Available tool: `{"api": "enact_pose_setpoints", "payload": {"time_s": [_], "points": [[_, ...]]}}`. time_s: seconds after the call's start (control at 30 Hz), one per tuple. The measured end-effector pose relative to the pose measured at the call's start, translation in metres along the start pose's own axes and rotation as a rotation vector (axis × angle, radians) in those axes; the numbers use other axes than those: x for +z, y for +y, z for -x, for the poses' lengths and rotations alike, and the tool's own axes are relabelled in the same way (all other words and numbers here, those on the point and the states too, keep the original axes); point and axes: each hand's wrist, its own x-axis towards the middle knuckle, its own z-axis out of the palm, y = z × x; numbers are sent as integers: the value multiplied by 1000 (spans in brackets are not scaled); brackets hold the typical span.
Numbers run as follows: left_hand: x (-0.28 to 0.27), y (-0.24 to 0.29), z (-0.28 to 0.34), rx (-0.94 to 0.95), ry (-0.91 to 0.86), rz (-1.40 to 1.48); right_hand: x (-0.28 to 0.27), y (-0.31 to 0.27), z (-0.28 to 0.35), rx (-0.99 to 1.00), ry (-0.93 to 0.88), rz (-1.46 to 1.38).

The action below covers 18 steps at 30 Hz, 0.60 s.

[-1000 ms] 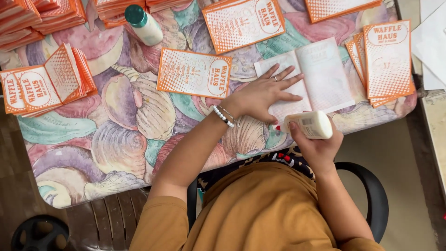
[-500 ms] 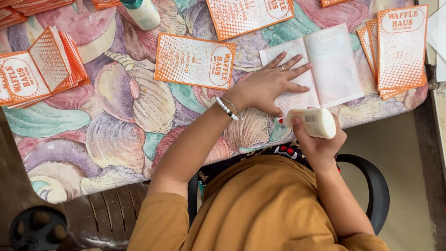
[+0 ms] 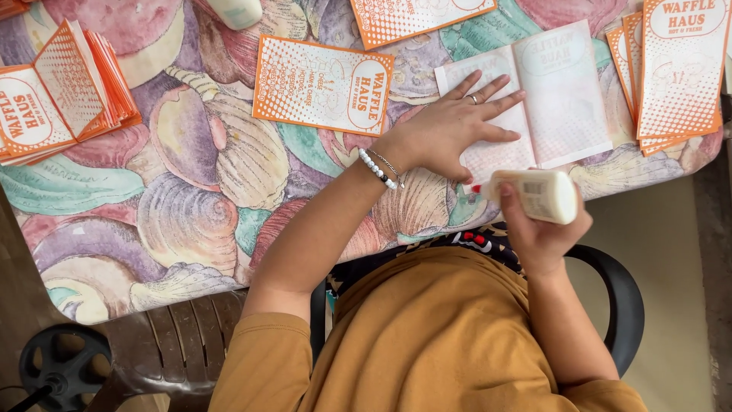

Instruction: Manually folding and gluing pre-printed paper templates to assemble waffle bags.

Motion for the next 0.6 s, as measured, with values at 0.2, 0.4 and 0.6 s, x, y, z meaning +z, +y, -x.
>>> {"api": "enact_pose_setpoints", "payload": {"time_s": [0.2,0.4,0.6], "points": [[-1,1,-1,-3,9,-15,-10,18,-15,-6,88,-125],[-2,2,0,9,4,-14,4,4,5,68,27,-155],[4,-3,-2,24,21,-26,-6,54,-3,-68,188,-287]]}}
